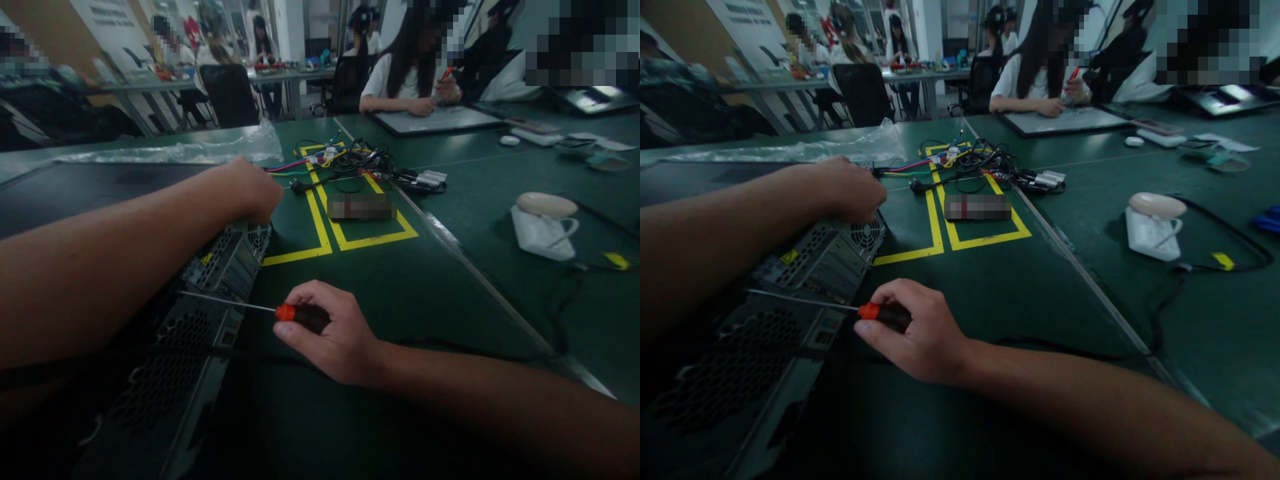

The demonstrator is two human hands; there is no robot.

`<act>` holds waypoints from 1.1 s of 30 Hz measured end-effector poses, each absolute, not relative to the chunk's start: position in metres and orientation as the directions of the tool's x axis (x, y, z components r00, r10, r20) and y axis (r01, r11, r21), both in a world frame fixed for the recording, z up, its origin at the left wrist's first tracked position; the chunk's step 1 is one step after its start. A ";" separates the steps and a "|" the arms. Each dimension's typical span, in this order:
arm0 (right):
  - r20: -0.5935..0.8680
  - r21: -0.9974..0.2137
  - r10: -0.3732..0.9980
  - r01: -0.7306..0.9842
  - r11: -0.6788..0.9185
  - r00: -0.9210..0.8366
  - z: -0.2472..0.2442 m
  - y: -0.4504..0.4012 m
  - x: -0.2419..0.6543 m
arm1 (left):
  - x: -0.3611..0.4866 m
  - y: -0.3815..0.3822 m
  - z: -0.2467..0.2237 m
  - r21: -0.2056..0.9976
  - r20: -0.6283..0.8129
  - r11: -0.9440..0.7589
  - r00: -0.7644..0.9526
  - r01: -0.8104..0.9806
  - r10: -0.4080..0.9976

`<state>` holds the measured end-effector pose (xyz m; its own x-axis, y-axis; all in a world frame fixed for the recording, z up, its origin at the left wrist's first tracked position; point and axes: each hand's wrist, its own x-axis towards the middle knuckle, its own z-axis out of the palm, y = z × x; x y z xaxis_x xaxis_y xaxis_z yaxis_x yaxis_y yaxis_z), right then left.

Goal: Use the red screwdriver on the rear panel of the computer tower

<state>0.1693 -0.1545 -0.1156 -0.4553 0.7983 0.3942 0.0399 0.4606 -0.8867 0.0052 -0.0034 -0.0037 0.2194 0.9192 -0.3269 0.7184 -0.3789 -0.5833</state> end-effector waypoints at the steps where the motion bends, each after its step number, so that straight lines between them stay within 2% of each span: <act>1: 0.390 -0.889 0.799 0.040 0.456 -0.457 -0.116 -0.155 0.169 | 0.005 -0.003 -0.004 -0.571 -0.328 -0.369 0.209 0.733 0.921; 11: 0.367 -0.904 0.810 0.029 0.427 -0.457 -0.115 -0.155 0.169 | 0.004 -0.003 -0.004 -0.565 -0.331 -0.411 0.260 0.715 0.907; 23: 0.331 -0.919 0.820 0.036 0.392 -0.466 -0.114 -0.156 0.169 | 0.006 -0.001 -0.002 -0.554 -0.325 -0.379 0.227 0.741 0.918; 33: 0.216 -0.965 0.816 0.013 0.264 -0.537 -0.120 -0.157 0.166 | 0.007 -0.002 -0.003 -0.560 -0.335 -0.382 0.220 0.735 0.916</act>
